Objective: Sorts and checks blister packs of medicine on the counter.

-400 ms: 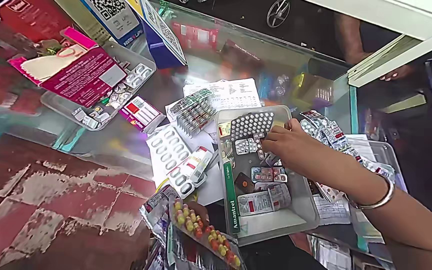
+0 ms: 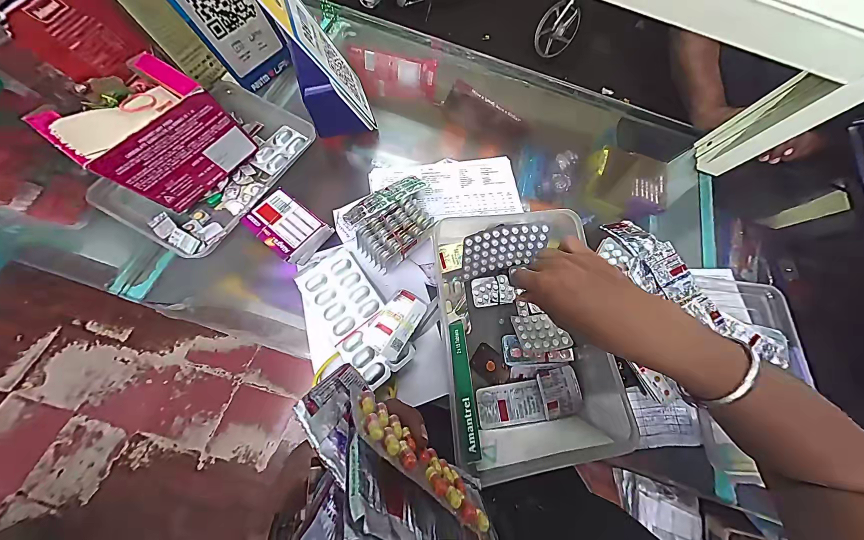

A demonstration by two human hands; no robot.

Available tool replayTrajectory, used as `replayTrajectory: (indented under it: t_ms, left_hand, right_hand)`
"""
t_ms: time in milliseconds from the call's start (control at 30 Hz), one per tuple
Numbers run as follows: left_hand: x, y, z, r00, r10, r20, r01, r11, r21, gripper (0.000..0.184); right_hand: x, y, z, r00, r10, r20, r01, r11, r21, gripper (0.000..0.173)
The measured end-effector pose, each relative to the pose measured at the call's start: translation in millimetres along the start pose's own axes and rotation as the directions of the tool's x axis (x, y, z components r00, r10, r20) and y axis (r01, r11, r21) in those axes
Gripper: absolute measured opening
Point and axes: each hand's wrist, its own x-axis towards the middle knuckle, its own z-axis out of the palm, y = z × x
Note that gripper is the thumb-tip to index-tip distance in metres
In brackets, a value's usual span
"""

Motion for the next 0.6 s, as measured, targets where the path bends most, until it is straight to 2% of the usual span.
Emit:
replayTrajectory:
  t_ms: [33,100,167,300,367,433,467,533,600]
  left_hand:
    - [2.5,-2.8,-0.1,0.997,0.002,0.074,0.009,0.99,-0.142,0.026]
    - [8.8,-5.8,1.6,0.98,0.006,0.201,0.072,0.922,-0.381,0.045]
    - [10.6,-4.7,0.3,0.965,-0.005,0.264,0.123,0.892,-0.434,0.05]
    - [13.6,-4.8,-1.2,0.947,0.058,0.315,0.076,0.915,-0.396,0.07]
    - [15.5,-4.0,-1.2,0.948,0.074,0.308,0.053,0.922,-0.384,0.06]
    - [13.6,-2.6,-6.7,0.961,0.0,0.278,0.103,0.929,-0.357,0.041]
    - [14.1,-7.7,-15.5,0.95,-0.026,0.311,0.15,0.913,-0.38,0.039]
    - [12.7,-29.1,-30.8,0.93,0.023,0.366,0.15,0.888,-0.435,0.043]
    - [15.8,-26.8,-24.4,0.925,0.073,0.372,0.101,0.899,-0.427,0.045]
  right_hand:
    - [7.6,-1.4,6.4,0.999,-0.016,-0.042,0.016,1.0,-0.001,0.017]
    - [20.3,-5.8,15.1,0.999,-0.032,-0.035,0.033,0.999,0.011,0.025]
    - [26.9,-8.7,21.1,0.999,-0.036,-0.026,0.036,0.999,0.022,0.031]
    - [20.0,-1.5,15.9,0.998,-0.045,-0.032,0.05,0.981,0.189,0.027]
    - [10.2,3.2,10.9,0.997,-0.05,-0.05,0.064,0.946,0.319,0.023]
    - [-1.0,6.9,14.4,0.985,-0.077,-0.153,0.131,0.913,0.387,0.019]
    - [-6.8,7.3,17.5,0.97,-0.086,-0.227,0.171,0.906,0.388,0.018]
    - [-18.0,3.6,23.1,0.924,-0.074,-0.376,0.214,0.913,0.347,0.016]
    - [-28.1,-4.3,26.9,0.871,-0.039,-0.489,0.2,0.938,0.282,0.018]
